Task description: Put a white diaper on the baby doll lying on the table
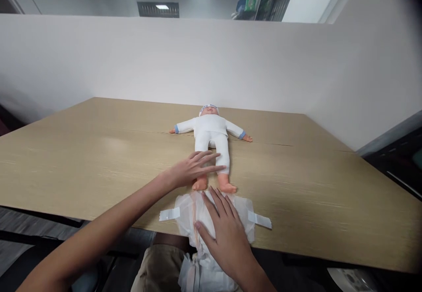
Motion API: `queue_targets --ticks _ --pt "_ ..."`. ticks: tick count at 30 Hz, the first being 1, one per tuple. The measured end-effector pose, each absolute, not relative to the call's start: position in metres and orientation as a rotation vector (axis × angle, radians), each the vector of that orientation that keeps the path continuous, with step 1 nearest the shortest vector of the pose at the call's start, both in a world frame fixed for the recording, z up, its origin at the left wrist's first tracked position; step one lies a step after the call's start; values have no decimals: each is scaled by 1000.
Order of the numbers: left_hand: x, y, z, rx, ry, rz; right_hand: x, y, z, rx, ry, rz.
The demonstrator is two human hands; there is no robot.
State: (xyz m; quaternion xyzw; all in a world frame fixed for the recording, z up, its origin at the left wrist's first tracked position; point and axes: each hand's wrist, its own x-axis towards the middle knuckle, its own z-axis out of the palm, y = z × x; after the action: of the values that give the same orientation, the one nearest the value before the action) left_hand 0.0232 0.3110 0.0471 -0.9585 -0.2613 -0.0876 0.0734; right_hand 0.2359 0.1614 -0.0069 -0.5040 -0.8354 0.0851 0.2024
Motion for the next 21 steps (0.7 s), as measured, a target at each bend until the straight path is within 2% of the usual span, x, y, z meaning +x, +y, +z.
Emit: queue_targets --ticks 4,13,16,21 --pt "41 328 48 -2991 -494 -191 236 162 -6 -1430 -2362 248" --pt "63 347 44 -3029 -414 -506 241 169 -6 -1408 -2411 269" --pt "65 352 68 -3130 -475 -684 244 179 0 -1400 -2442 317" --pt "61 367 129 -3242 -789 -1212 242 207 11 -1376 -2532 435"
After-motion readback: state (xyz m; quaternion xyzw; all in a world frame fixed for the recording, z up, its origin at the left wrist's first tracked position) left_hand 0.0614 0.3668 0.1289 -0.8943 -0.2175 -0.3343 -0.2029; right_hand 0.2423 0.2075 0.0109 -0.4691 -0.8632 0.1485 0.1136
